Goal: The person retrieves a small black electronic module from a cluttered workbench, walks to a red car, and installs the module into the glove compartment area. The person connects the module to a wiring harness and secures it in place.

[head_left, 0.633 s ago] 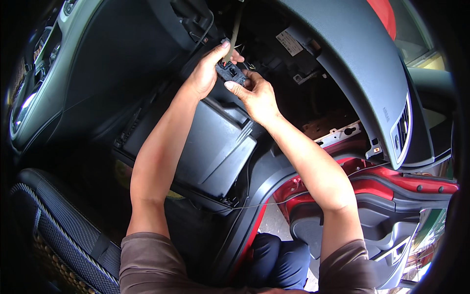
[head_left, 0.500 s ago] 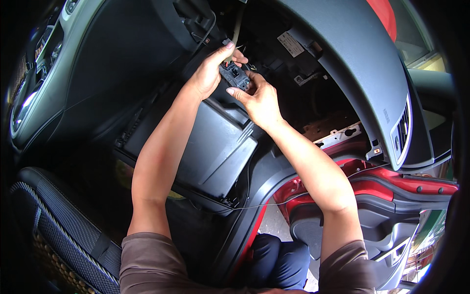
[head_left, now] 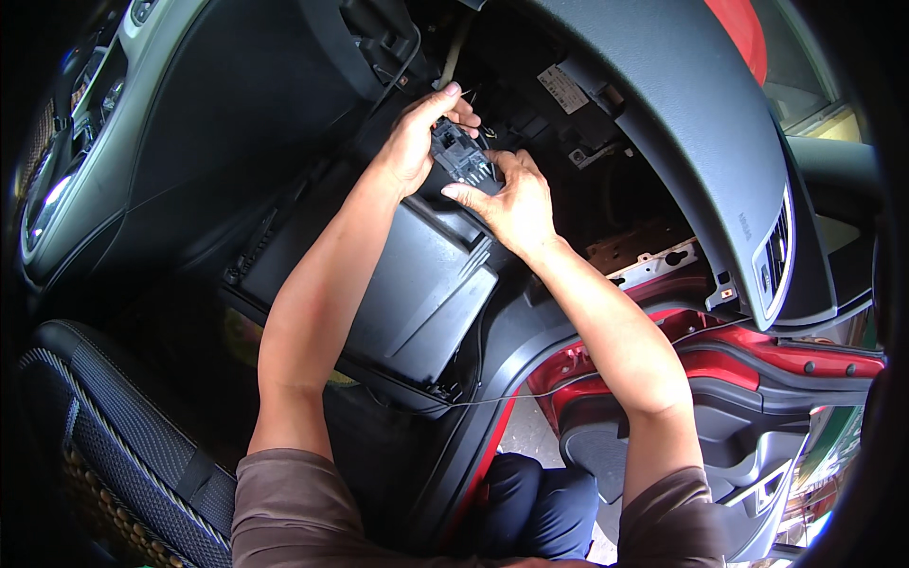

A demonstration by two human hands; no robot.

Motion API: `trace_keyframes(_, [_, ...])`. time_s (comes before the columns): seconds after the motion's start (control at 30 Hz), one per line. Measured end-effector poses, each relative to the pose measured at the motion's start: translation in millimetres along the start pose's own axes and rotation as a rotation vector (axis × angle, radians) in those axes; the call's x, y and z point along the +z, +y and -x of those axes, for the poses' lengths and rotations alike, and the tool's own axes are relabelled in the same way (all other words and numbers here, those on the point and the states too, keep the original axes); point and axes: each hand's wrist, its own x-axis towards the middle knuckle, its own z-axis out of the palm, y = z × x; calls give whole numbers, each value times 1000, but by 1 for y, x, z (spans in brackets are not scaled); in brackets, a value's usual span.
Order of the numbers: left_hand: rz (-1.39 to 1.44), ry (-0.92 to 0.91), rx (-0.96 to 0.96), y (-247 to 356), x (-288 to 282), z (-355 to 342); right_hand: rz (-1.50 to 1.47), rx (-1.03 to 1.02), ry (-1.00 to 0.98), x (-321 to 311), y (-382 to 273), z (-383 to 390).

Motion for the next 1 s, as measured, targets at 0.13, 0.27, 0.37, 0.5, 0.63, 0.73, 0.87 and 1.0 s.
trace_keyframes(0.13, [226, 17, -34, -1, 4, 0, -76, -92, 46, -2, 0, 4])
trace_keyframes(0.27, [315, -27, -93, -1, 4, -1, -134, -146, 77, -5, -2, 7])
trace_keyframes(0.37, [347, -14, -133, -1, 5, -2, -98, -153, 61, -11, -3, 8])
trace_keyframes(0.5, [369, 18, -168, -4, 6, -3, 85, -189, 35, -19, -6, 6])
trace_keyframes(0.63, [396, 4, -198, -3, 8, -3, 188, -225, 27, -24, -7, 5])
trace_keyframes(0.73, [348, 13, -247, 2, 11, -2, 199, -258, 45, -29, -6, 2])
trace_keyframes(0.87, [160, 56, -293, 12, 13, 0, 149, -303, 105, -35, -2, 0])
trace_keyframes(1.0, [99, 49, -323, 16, 15, 4, 133, -255, 104, -36, 3, 0])
